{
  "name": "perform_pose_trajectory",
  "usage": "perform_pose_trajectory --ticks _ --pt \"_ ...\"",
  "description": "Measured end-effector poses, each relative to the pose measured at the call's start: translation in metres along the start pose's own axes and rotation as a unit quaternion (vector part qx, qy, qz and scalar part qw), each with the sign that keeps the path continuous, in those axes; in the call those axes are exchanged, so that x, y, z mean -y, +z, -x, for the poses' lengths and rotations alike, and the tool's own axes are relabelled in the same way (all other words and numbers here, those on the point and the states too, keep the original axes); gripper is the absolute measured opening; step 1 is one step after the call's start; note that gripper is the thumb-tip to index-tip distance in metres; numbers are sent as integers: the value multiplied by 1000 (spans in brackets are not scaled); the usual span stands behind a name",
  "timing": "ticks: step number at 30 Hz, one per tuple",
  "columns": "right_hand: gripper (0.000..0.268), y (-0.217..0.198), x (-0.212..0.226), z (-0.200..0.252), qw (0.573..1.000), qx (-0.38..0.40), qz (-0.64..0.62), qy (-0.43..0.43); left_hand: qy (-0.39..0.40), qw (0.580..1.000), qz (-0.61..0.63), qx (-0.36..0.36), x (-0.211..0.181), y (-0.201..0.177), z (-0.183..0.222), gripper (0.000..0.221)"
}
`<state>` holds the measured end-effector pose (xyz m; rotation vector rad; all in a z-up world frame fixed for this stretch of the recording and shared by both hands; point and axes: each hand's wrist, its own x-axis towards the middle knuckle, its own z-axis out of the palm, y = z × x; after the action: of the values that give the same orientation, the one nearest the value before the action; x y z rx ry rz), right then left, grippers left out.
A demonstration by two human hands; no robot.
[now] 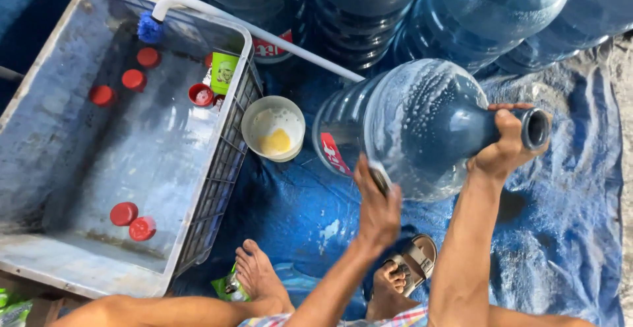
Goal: Scrubbing the exterior of a large plastic water jug with a sponge and soapy water, then rinsing both the exterior and interior.
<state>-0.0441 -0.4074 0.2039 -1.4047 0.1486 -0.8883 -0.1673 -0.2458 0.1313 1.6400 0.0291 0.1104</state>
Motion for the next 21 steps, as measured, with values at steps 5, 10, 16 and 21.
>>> perform_pose_trajectory --ticks 5,10,16,21 --pt "25 -2 15 18 996 79 -29 -7 131 985 -2 -116 9 -27 -68 70" --pt "29 5 7 21 994 106 -34 -18 63 993 70 -73 -14 -57 -95 61" --pt "21 24 10 6 999 35 -1 13 167 982 -28 -86 24 7 -12 90" --pt "30 -13 4 32 987 138 -76 -17 66 990 -105 -63 -46 -66 -120 68"
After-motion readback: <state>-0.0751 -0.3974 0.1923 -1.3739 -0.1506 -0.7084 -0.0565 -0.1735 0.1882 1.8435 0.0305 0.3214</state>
